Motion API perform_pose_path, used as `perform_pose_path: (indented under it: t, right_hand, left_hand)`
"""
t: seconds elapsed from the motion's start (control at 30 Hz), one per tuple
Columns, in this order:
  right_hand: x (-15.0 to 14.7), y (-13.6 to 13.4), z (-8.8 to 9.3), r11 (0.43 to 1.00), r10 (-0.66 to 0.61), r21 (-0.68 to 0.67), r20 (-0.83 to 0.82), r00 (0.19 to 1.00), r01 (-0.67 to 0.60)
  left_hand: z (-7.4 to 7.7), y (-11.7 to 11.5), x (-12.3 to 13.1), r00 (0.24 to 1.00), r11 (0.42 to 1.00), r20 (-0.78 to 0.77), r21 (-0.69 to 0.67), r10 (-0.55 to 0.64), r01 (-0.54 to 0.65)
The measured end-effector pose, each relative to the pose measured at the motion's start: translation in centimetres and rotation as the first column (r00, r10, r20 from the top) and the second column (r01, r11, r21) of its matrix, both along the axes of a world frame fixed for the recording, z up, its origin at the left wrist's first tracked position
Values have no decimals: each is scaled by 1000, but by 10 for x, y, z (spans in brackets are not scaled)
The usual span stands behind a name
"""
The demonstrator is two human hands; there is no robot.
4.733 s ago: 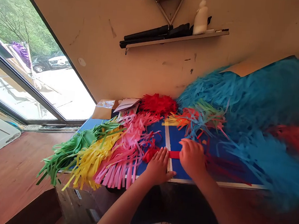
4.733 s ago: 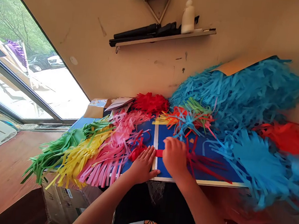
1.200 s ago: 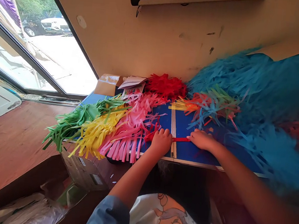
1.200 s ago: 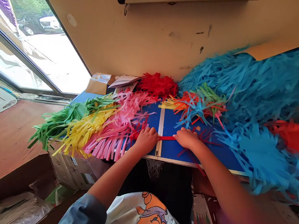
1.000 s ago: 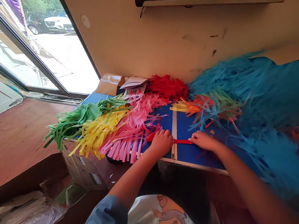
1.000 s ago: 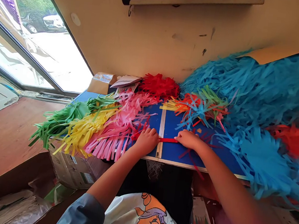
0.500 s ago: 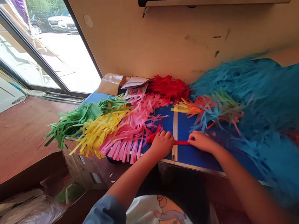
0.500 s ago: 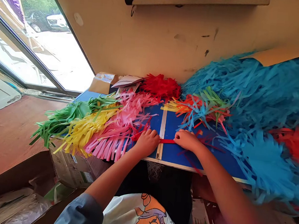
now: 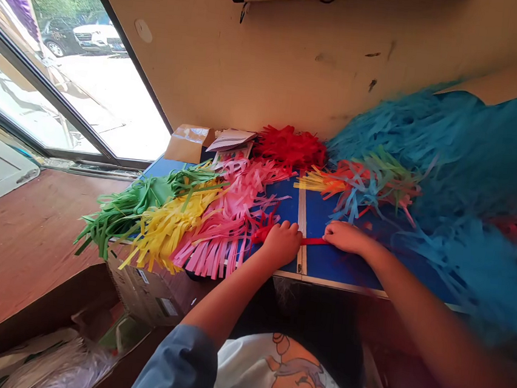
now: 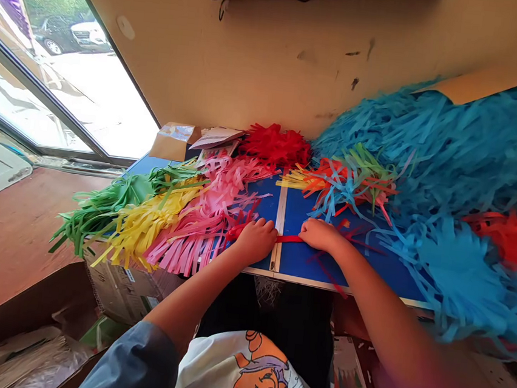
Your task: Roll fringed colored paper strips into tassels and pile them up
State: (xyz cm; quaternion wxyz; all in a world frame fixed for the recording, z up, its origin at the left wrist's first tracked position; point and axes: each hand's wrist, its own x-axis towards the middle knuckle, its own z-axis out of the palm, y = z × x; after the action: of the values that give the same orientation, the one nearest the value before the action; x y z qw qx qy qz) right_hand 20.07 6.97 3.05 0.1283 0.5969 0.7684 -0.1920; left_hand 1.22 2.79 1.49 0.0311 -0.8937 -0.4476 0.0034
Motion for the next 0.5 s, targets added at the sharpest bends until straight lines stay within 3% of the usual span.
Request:
perform_pose_path:
  t: [0.2, 0.5]
  right_hand:
    - [-10, 7, 6, 990, -64, -120, 85, 994, 74]
    - [-10, 4, 13, 975, -85, -203, 29, 996, 89]
  left_hand:
    - [1, 2, -2, 1000, 1000, -22, 5, -7, 7]
    - [1, 7, -7, 998, 999, -41, -14, 38, -38]
